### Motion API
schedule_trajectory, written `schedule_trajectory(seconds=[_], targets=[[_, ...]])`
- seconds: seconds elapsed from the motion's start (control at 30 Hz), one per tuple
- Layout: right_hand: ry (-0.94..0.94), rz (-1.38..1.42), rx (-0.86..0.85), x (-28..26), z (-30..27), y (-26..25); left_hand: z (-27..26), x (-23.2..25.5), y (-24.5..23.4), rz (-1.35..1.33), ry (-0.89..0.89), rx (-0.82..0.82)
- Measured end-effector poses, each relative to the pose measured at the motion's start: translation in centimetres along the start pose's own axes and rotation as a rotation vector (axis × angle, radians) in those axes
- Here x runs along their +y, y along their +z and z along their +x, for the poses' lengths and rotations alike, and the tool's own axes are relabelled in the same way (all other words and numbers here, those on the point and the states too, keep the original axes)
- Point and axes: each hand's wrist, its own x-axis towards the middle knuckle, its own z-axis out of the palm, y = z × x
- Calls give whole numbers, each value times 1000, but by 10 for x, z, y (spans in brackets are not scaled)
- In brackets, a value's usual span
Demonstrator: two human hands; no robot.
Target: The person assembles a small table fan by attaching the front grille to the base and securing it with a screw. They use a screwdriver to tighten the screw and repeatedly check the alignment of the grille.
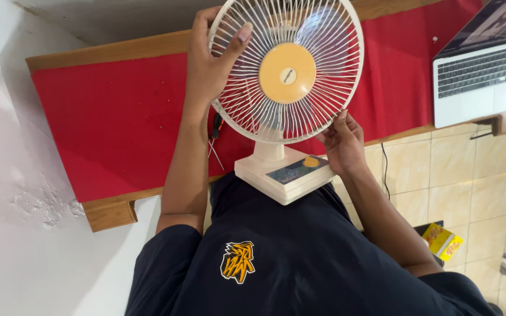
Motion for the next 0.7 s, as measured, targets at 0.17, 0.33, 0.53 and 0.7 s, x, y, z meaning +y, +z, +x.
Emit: schedule_trajectory(seconds=[0.17,0.33,0.53,0.7], targets=[[-1,-38,-70,-13,-5,9,12,21,-3,-2,215,-70],[-35,57,-312,-25,2,-15,20,33,-1,-71,274,-132],[-48,51,-415,-27,22,-65,-7,41,17,-105,250,-98],[-57,-102,-482,-36,30,-80,-25,56,31,-147,174,-78]])
